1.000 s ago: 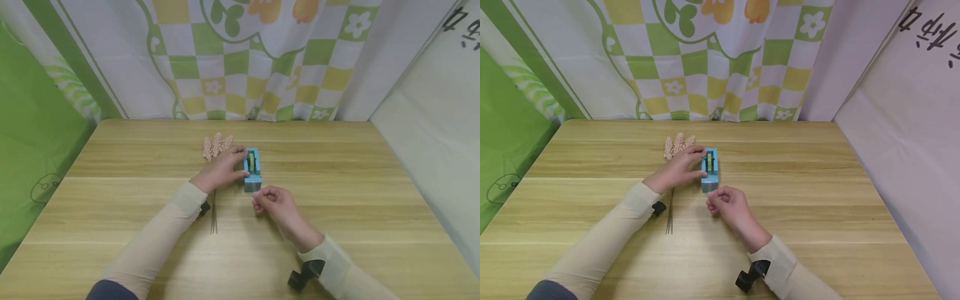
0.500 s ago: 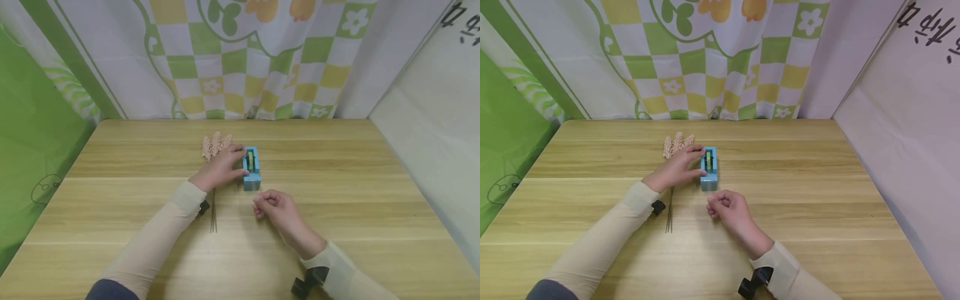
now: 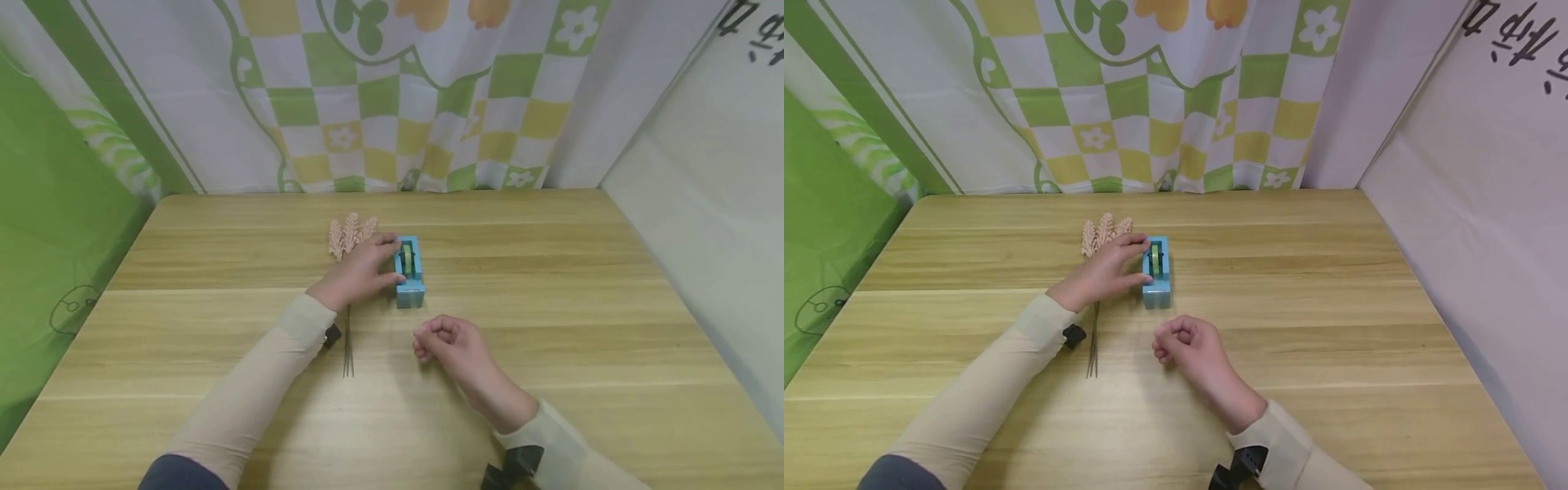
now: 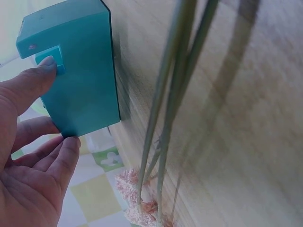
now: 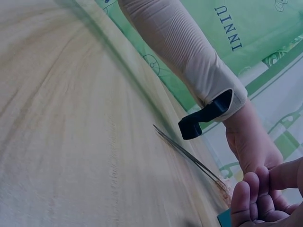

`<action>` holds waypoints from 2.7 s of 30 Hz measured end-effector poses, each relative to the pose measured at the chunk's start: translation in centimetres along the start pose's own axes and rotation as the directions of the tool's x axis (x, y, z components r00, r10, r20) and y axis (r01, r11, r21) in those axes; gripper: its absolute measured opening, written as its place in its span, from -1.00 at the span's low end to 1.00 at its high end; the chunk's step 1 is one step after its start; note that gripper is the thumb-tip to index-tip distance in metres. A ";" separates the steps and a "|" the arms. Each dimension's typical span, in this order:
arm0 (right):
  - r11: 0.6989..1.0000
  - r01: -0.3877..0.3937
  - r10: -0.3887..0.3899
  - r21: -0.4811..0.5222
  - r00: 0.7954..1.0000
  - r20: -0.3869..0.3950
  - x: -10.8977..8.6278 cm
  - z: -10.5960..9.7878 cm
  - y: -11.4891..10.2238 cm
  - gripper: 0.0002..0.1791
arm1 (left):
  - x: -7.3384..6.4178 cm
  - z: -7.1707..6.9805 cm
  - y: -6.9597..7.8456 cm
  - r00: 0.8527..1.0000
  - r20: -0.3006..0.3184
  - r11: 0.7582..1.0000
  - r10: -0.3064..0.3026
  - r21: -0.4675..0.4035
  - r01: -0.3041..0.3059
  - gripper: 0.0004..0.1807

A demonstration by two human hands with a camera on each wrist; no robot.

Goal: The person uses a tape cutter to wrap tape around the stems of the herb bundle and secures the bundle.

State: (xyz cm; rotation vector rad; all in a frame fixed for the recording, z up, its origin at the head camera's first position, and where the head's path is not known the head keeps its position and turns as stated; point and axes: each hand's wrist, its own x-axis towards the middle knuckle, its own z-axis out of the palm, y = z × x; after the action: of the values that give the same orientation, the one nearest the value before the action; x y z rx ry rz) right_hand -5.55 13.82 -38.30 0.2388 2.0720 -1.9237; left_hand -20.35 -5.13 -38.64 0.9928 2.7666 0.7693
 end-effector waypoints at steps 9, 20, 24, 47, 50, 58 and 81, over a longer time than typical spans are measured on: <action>1.000 -0.001 0.001 -0.009 1.000 0.006 -0.7 0.2 0.3 -0.81 | 0.1 -0.1 0.0 1.000 0.003 1.000 -0.006 -0.002 0.006 -0.21; 1.000 -0.013 0.013 -0.012 1.000 -0.009 -1.2 0.4 0.4 -0.80 | 0.1 0.0 0.0 1.000 0.002 1.000 -0.010 0.001 0.010 -0.20; 1.000 0.001 0.000 -0.008 1.000 0.002 -1.3 0.3 0.5 -0.79 | 0.1 0.1 -0.1 1.000 0.000 1.000 -0.005 0.002 0.005 -0.20; 0.999 -0.021 0.019 0.026 0.998 0.062 -3.0 0.1 1.2 -0.80 | 0.1 0.0 0.1 1.000 0.009 1.000 -0.011 0.004 0.011 -0.21; 0.999 -0.030 0.029 0.032 0.998 0.056 -3.0 0.1 1.1 -0.81 | 0.0 -0.1 0.1 0.999 0.026 1.000 -0.025 0.012 0.025 -0.19; 0.999 -0.009 0.006 0.047 0.998 0.070 -3.1 0.2 1.1 -0.80 | -1.7 -1.0 -0.2 0.997 0.066 0.998 -0.045 -0.042 0.048 -0.25; 0.999 0.004 -0.008 0.047 0.997 0.074 -3.1 -0.2 0.9 -0.79 | -7.3 -0.5 -0.6 0.883 0.101 0.875 -0.459 -0.122 0.469 -0.42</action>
State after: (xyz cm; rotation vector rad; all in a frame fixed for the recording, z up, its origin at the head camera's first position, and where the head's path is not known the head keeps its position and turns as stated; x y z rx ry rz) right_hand -2.37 14.37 -38.15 0.1683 1.9844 -1.9555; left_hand -15.17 -10.26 -39.04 0.2930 2.6731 0.8148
